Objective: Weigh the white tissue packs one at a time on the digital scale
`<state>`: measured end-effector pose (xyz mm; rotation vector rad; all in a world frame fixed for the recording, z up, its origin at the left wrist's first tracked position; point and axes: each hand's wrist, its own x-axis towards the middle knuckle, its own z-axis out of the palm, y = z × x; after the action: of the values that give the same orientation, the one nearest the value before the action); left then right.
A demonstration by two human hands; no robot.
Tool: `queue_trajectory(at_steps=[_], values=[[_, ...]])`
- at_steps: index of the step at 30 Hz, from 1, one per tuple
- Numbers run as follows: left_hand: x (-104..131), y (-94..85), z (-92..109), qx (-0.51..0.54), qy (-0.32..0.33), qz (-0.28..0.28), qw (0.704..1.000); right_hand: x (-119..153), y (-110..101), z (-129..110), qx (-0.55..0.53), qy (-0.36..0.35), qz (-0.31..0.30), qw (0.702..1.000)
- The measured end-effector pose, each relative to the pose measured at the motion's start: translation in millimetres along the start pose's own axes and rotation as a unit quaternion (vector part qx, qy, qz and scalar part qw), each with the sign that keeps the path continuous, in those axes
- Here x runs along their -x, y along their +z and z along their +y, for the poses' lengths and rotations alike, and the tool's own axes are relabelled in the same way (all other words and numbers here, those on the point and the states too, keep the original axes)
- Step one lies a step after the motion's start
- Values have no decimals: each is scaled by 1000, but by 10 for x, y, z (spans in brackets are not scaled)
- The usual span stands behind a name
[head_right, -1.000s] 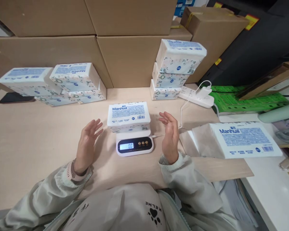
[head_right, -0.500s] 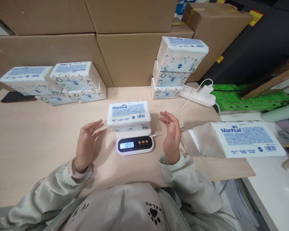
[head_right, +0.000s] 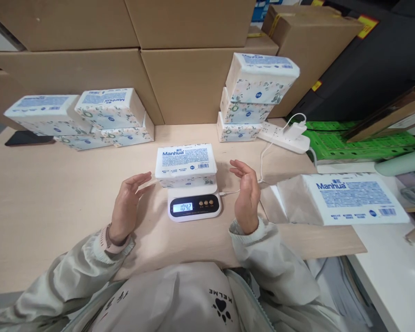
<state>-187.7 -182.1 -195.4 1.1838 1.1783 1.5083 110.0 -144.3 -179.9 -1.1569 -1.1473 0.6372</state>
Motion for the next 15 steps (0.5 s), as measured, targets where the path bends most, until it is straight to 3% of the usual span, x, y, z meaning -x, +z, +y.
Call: queue_trajectory(at_steps=[15], values=[[-16, 26, 15, -21, 26, -8, 999, 10, -21, -30, 48, -31, -16, 998]])
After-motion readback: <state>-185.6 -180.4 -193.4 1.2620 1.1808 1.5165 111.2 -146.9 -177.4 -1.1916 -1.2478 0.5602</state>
